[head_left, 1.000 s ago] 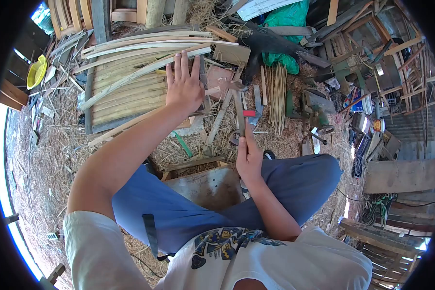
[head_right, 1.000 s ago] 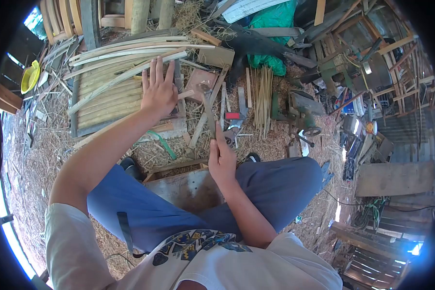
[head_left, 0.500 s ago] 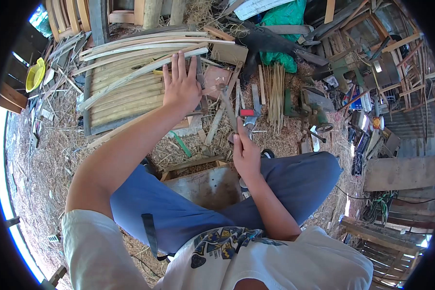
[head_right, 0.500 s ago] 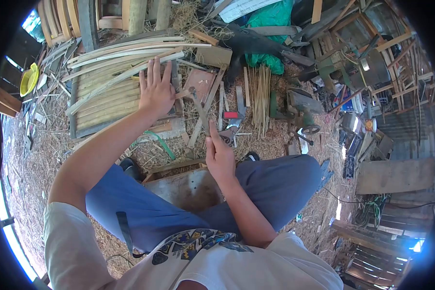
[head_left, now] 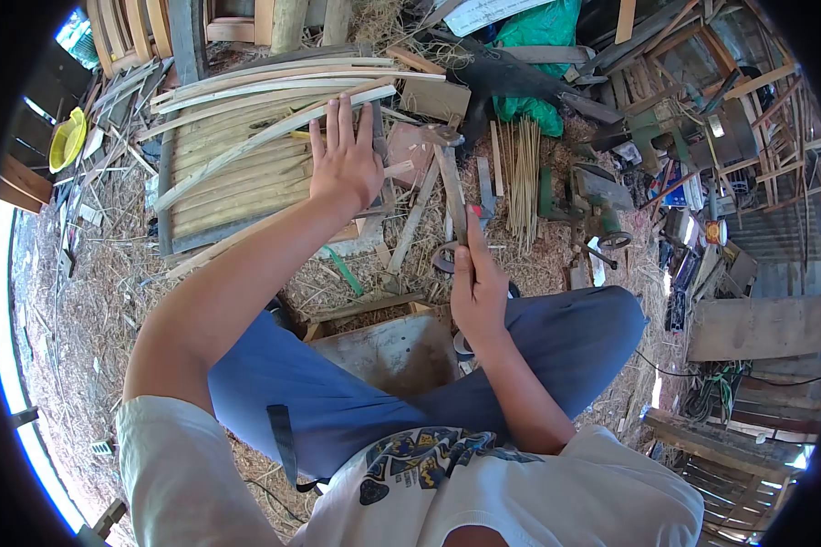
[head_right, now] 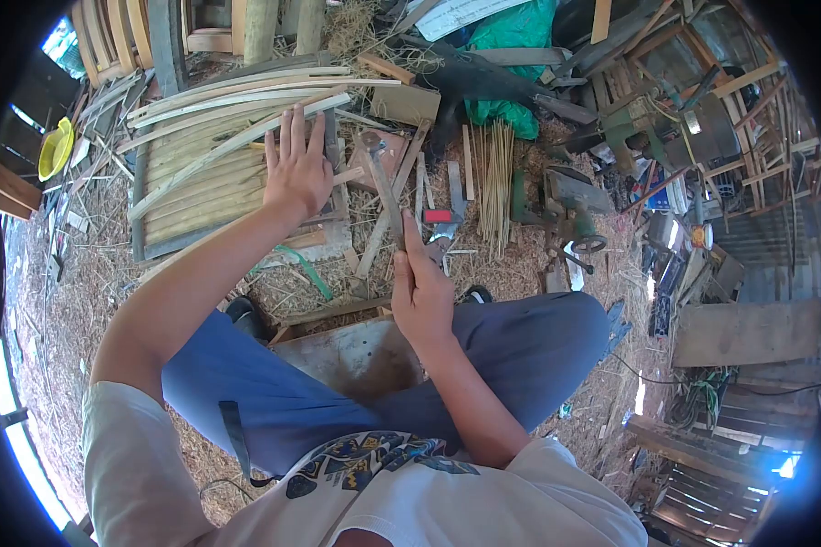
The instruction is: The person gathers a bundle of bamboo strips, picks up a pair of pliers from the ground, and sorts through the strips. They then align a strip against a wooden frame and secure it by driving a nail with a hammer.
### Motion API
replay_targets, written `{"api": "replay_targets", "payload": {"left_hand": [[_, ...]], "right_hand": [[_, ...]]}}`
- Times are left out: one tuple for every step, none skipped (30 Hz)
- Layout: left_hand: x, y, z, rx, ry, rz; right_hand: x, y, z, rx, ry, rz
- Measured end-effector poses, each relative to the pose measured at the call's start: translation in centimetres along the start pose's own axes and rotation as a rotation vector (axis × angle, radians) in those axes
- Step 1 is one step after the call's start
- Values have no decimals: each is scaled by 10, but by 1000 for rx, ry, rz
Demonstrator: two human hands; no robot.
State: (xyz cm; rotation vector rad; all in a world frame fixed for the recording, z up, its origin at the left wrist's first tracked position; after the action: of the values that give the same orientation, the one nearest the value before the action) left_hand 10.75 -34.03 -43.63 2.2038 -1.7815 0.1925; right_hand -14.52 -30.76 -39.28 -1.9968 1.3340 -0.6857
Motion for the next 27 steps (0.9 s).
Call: {"api": "replay_targets", "payload": {"left_hand": [[0, 0, 0, 5, -1, 3], [0, 0, -1, 10, 0, 6], [0, 1, -2, 8, -10, 4], [0, 1, -2, 6, -20, 2], [1, 1, -3, 6, -30, 1], [1, 1, -5, 4, -25, 3], [0, 1, -5, 2, -22, 4], [0, 1, -5, -2, -22, 6], [-1, 2, -4, 6, -25, 1], [0, 3, -4, 13, -27, -2], [1, 3, -4, 21, -27, -4], [2, 2, -5, 20, -26, -3], [1, 2, -6, 17, -26, -3], [0, 2, -6, 15, -27, -1], [1, 2, -6, 13, -27, 3], [1, 2, -6, 12, -27, 4], [0, 2, -5, 10, -30, 3], [-1, 1, -4, 11, -22, 2], [0, 1, -3, 11, -12, 1], [1, 1, -2, 10, 0, 2], [1, 1, -1, 7, 2, 2], [1, 1, -1, 2, 4, 2], [1, 1, -2, -3, 7, 2], [1, 2, -4, 2, -8, 7], [0, 2, -5, 9, -23, 11], [-1, 1, -5, 17, -39, 14], [0, -1, -4, 10, -27, 5]], "right_hand": [[2, 0, -1, -50, -8, -8], [4, -2, -3, -101, -16, -18], [7, -3, -5, -164, -68, 52], [10, -5, -8, -227, -119, 121], [12, -7, -10, -287, -170, 191], [12, -10, -12, -235, -131, 143], [11, -12, -15, -183, -95, 96], [10, -13, -17, -132, -59, 52], [8, -11, -16, -133, -36, 8], [7, -7, -14, -134, -9, -36], [7, -2, -12, -135, 19, -83], [9, 6, -7, -194, -18, -29], [11, 16, -1, -255, -57, 27], [12, 18, 1, -315, -94, 83], [12, 18, -1, -272, -108, 125], [11, 16, -4, -229, -123, 165], [9, 15, -6, -186, -142, 206], [7, 15, -6, -147, -89, 118], [4, 17, -5, -109, -34, 32], [1, 18, -5, -71, 23, -56], [-1, 20, -4, -105, 29, -86], [-5, 22, -2, -139, 34, -115], [-7, 25, 0, -174, 40, -145], [-9, 30, 0, -181, 35, -127], [-10, 35, 2, -186, 30, -110], [-9, 35, 4, -190, 23, -93], [-9, 34, 4, -151, 47, -132]]}}
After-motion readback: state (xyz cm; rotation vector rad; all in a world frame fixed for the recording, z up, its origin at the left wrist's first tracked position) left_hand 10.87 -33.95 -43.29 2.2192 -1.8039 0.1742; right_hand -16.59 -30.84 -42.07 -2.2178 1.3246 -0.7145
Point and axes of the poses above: each hand's wrist, its own x-axis towards the middle knuckle, its own z-axis out of the palm, y = z × x, the point moved 2 cm from there along x, towards the middle knuckle, and after that the axes turned 13 degrees about z, right-handed, at the moved point
